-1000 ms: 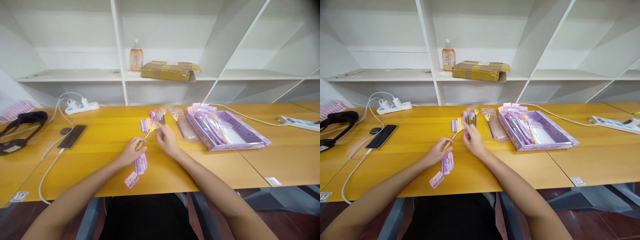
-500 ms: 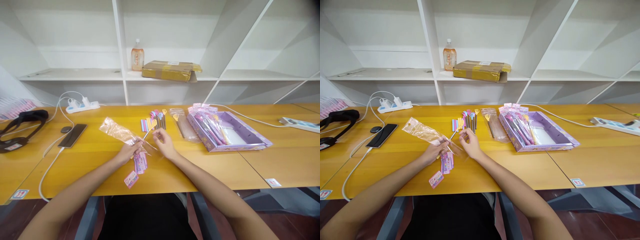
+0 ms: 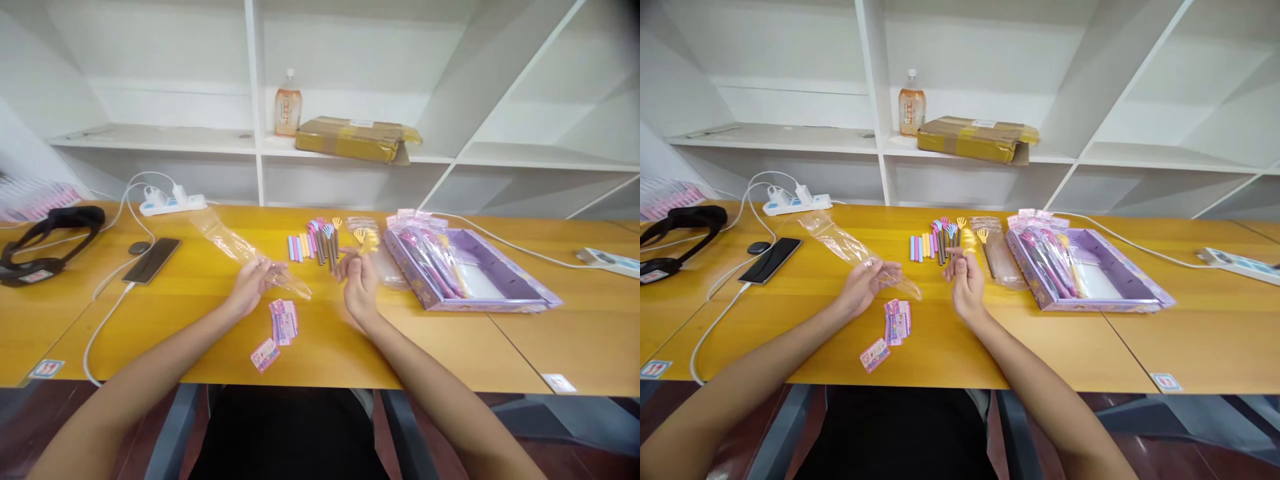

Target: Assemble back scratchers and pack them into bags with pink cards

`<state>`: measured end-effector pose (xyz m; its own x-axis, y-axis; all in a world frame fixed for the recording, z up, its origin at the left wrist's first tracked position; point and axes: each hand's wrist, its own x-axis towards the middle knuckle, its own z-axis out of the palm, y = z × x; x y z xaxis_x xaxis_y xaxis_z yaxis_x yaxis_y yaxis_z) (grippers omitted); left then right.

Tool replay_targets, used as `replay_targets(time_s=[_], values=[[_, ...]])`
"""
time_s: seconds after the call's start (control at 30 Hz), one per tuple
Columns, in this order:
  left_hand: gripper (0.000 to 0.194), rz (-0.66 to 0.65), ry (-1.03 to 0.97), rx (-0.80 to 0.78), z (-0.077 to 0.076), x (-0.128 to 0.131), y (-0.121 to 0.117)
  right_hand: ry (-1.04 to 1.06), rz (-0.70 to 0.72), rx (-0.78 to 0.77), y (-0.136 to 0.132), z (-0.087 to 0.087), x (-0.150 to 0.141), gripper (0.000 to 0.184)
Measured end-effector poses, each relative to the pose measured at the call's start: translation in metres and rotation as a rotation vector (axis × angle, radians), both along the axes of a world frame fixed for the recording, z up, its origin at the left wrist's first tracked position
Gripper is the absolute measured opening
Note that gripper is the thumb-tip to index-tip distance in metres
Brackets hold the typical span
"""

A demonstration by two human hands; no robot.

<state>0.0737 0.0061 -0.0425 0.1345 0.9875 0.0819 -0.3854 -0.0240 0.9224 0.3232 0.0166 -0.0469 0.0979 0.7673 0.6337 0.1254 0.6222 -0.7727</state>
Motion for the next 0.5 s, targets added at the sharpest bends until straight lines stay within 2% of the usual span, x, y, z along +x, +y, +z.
replay_targets(time_s=[0.07,0.13,0.2,0.33,0.5], values=[[0.039,0.067,-0.040,0.011,0.007,-0.006,0.005,-0.381,0.008,0.087,-0.006,0.006,0.006,0.041],[0.038,0.128,-0.052,0.017,0.013,-0.012,0.008,-0.720,0.035,0.095,-0.011,0.009,0.006,0.041],[0.037,0.168,-0.050,0.021,0.018,-0.017,0.011,-0.906,0.015,0.044,-0.012,0.007,0.001,0.043],[0.035,0.204,-0.040,0.021,0.021,-0.025,0.016,-1.005,-0.067,-0.039,-0.006,-0.001,-0.004,0.042],[0.035,0.168,-0.028,-0.026,0.014,-0.025,0.018,-0.997,-0.074,-0.068,-0.001,-0.005,-0.002,0.044]])
